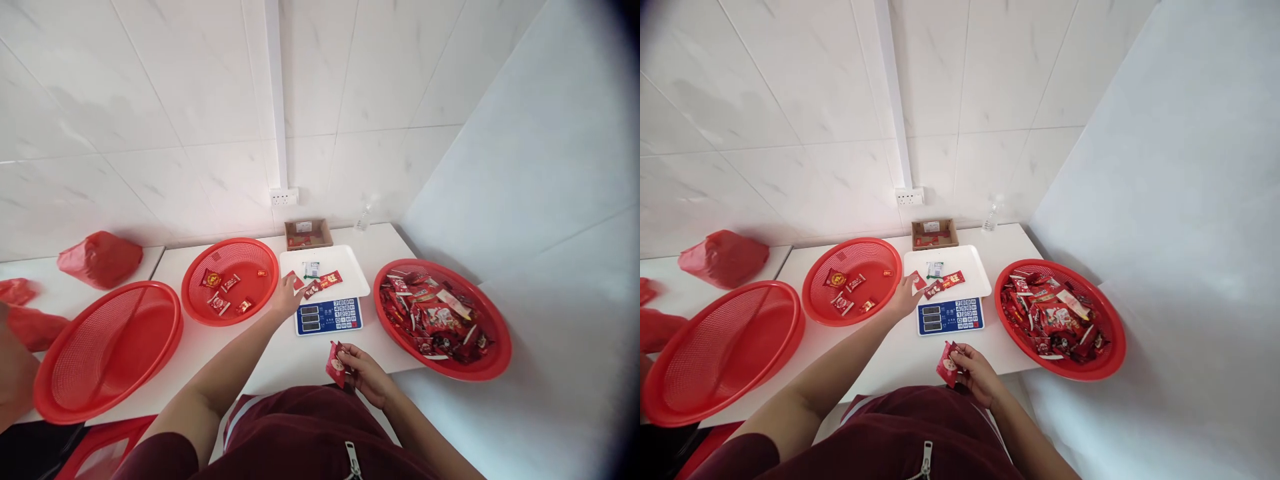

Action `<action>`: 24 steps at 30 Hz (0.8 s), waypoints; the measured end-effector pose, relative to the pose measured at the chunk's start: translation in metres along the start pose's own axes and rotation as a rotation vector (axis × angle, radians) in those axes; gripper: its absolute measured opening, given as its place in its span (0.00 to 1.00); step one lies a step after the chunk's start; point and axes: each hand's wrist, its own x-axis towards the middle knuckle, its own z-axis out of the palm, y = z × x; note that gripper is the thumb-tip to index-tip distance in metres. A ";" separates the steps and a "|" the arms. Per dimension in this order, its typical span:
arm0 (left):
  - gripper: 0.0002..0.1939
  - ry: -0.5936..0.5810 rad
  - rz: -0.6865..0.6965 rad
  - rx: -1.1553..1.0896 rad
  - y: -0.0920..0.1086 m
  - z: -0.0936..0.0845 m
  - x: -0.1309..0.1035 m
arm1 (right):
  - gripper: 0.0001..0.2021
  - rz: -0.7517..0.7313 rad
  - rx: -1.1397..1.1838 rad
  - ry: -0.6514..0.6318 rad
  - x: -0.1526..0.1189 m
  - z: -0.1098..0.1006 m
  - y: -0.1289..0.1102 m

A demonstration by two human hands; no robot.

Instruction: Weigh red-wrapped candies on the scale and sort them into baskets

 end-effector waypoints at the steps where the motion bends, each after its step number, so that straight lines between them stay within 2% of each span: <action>1: 0.28 -0.018 0.005 0.055 -0.001 0.003 0.003 | 0.14 0.000 0.004 0.008 -0.001 -0.003 -0.001; 5: 0.31 -0.091 0.015 0.227 0.001 0.018 0.016 | 0.13 -0.006 0.019 0.020 -0.004 -0.014 -0.004; 8: 0.31 -0.110 0.084 0.314 0.007 0.030 0.025 | 0.13 -0.019 0.028 0.036 -0.006 -0.020 -0.008; 12: 0.31 -0.119 0.270 0.394 0.016 0.043 0.031 | 0.14 -0.028 0.036 0.024 -0.007 -0.019 -0.012; 17: 0.24 -0.316 0.531 0.618 0.017 0.060 0.043 | 0.15 -0.021 0.030 0.053 -0.010 -0.019 -0.013; 20: 0.24 -0.296 0.515 0.650 0.013 0.066 0.049 | 0.15 -0.024 0.037 0.072 -0.011 -0.026 -0.013; 24: 0.25 -0.194 0.460 0.646 0.006 0.059 0.050 | 0.16 -0.017 0.062 0.098 -0.009 -0.034 -0.014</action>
